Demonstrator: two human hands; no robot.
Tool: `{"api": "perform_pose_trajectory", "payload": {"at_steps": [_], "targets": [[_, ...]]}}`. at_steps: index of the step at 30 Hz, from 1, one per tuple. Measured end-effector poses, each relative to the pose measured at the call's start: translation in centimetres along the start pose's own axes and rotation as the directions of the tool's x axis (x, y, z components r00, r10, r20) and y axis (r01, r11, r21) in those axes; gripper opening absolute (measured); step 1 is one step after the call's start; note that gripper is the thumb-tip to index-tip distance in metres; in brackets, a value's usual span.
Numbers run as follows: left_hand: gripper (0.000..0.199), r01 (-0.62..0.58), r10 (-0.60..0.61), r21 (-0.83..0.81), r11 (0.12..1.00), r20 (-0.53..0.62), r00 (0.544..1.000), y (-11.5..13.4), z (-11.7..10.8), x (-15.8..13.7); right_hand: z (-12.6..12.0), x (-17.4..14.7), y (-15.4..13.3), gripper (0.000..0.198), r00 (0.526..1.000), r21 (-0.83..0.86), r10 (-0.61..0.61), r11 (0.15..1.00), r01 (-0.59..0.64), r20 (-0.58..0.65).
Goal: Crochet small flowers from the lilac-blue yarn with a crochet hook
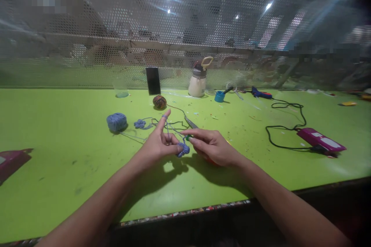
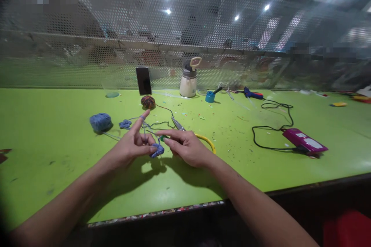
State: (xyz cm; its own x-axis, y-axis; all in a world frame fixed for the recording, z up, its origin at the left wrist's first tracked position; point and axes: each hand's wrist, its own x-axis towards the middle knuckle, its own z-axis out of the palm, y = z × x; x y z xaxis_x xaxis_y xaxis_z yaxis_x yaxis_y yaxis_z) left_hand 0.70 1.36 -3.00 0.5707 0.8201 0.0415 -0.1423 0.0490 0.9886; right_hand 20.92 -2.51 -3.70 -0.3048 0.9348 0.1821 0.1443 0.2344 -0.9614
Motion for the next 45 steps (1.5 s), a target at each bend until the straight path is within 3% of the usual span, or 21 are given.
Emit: {"api": "perform_pose_trajectory", "payload": {"at_steps": [3, 5, 8, 10, 14, 19, 21, 23, 25, 27, 29, 33, 36, 45], "targets": [[0.12, -0.032, 0.036, 0.122, 0.992, -0.032, 0.999, 0.4, 0.3, -0.4, -0.4, 0.0, -0.2, 0.027, 1.0, -0.069, 0.0, 0.998, 0.0, -0.003], [0.11, -0.07, 0.098, 0.318, 0.946, -0.071, 0.993, 0.4, 0.6, -0.8, -0.6, 0.0, -0.3, 0.024, 1.0, -0.113, 0.009, 0.994, -0.01, -0.009], [0.091, -0.171, 0.256, 0.639, 0.75, -0.042, 0.966, 0.0, 1.2, -1.4, -0.9, 0.2, -0.2, 0.022, 1.0, -0.153, 0.01, 0.988, -0.014, -0.028], [0.083, -0.252, 0.347, 0.739, 0.624, 0.027, 0.937, -0.5, 1.5, -1.6, -1.0, 0.3, -0.1, 0.022, 0.999, -0.156, 0.003, 0.988, -0.01, -0.043], [0.078, -0.389, 0.467, 0.814, 0.431, 0.168, 0.868, -1.5, 1.3, -1.3, -0.8, 0.5, 0.3, 0.022, 0.996, -0.133, 0.003, 0.991, -0.015, -0.088], [0.066, -0.47, 0.519, 0.845, 0.256, 0.29, 0.804, -2.7, 0.9, -1.0, 0.2, 0.4, 0.3, 0.027, 0.986, -0.042, 0.06, 0.997, -0.067, -0.154], [0.063, -0.496, 0.517, 0.839, 0.227, 0.328, 0.791, -2.9, 1.0, -1.2, 0.6, 0.3, 0.3, 0.032, 0.983, 0.012, 0.086, 0.996, -0.085, -0.162], [0.066, -0.473, 0.5, 0.81, 0.346, 0.267, 0.824, -2.6, 1.2, -1.3, 0.9, 0.2, 0.2, 0.034, 0.981, 0.059, 0.107, 0.993, -0.098, -0.163], [0.074, -0.368, 0.431, 0.692, 0.621, 0.09, 0.898, -1.8, 1.3, -1.2, 1.0, 0.1, 0.1, 0.034, 0.979, 0.095, 0.122, 0.99, -0.107, -0.165], [0.089, -0.236, 0.29, 0.417, 0.878, -0.072, 0.954, -0.8, 1.1, -0.9, 1.0, 0.1, 0.0, 0.033, 0.976, 0.123, 0.133, 0.986, -0.113, -0.171], [0.102, -0.13, 0.148, 0.147, 0.981, -0.122, 0.981, 0.0, 0.6, -0.5, 1.0, 0.1, 0.0, 0.033, 0.975, 0.145, 0.14, 0.983, -0.115, -0.174], [0.108, -0.015, -0.003, -0.172, 0.985, -0.103, 0.995, 0.8, -0.2, -0.3, 0.9, 0.0, -0.1, 0.033, 0.976, 0.161, 0.124, 0.982, -0.095, -0.179], [0.107, 0.022, -0.05, -0.293, 0.956, -0.089, 0.995, 1.0, -0.2, -0.5, 0.8, -0.1, -0.2, 0.033, 0.978, 0.144, 0.095, 0.987, -0.068, -0.184], [0.096, -0.007, 0.005, -0.15, 0.989, -0.012, 1.0, 0.9, -0.4, -0.4, 0.4, -0.7, -0.7, 0.029, 0.984, 0.1, 0.077, 0.993, -0.061, -0.164]]}}
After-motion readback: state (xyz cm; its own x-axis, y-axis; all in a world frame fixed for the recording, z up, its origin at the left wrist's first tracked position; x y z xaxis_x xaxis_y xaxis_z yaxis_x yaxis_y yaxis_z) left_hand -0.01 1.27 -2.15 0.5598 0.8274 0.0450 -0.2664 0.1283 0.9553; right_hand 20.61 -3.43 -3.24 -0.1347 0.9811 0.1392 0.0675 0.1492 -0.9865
